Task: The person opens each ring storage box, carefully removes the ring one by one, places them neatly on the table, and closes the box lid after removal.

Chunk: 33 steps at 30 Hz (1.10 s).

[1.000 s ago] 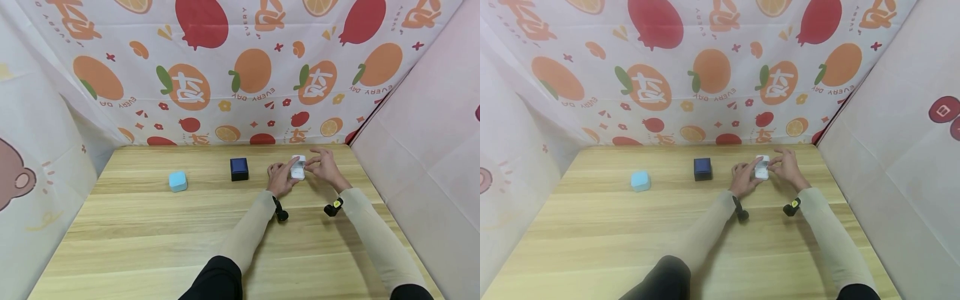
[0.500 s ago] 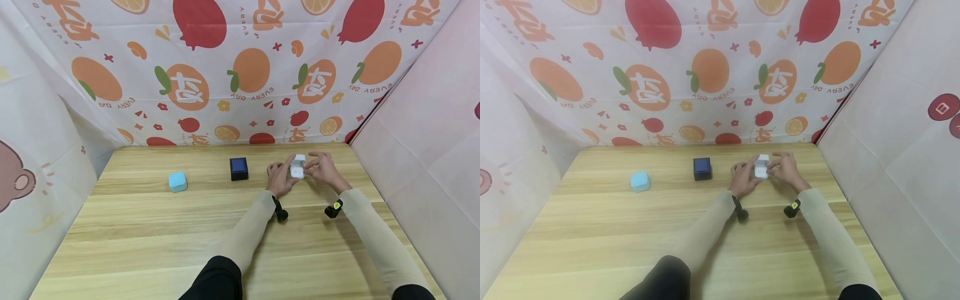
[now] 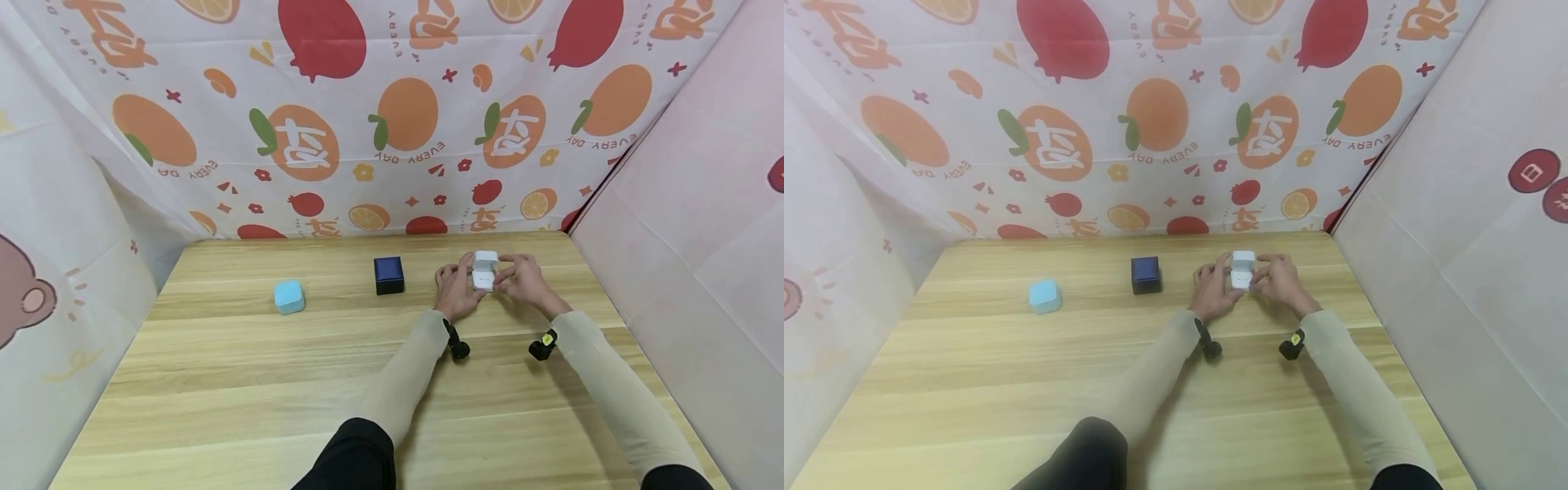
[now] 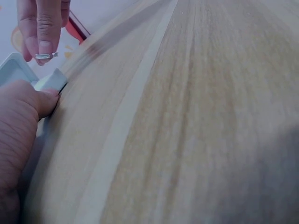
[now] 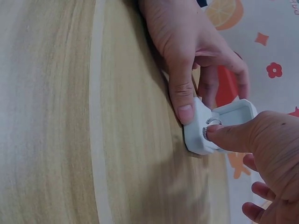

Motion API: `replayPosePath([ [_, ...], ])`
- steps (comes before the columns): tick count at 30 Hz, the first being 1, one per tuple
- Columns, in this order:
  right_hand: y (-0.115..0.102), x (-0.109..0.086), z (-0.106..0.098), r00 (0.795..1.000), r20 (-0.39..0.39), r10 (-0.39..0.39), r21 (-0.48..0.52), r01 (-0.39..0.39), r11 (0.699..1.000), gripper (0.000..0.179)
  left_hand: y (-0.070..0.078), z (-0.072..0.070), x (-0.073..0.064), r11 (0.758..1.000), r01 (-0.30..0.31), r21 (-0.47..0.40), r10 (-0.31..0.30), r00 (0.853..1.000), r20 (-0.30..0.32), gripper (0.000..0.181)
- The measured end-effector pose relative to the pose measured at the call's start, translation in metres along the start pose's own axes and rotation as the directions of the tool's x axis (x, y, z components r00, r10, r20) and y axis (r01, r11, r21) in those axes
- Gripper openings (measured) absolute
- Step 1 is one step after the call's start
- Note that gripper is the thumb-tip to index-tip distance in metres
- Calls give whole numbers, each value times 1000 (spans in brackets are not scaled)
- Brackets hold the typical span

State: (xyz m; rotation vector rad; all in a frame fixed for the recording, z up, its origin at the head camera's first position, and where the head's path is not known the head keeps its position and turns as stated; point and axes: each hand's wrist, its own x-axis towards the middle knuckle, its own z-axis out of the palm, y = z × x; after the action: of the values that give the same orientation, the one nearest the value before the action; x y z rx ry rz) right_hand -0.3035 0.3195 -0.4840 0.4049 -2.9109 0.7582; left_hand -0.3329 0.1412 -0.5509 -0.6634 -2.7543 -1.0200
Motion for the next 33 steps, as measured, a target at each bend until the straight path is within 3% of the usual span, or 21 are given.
replayPosePath([
  [16,-5,-3,8,994,95,56,-35,-53,998,6,0,0,-2,1000,3,-5,-3,1000,-10,87],
  [33,-5,-6,15,991,115,65,-72,-57,996,8,1,-1,-3,1000,17,-5,-17,1000,-8,85],
])
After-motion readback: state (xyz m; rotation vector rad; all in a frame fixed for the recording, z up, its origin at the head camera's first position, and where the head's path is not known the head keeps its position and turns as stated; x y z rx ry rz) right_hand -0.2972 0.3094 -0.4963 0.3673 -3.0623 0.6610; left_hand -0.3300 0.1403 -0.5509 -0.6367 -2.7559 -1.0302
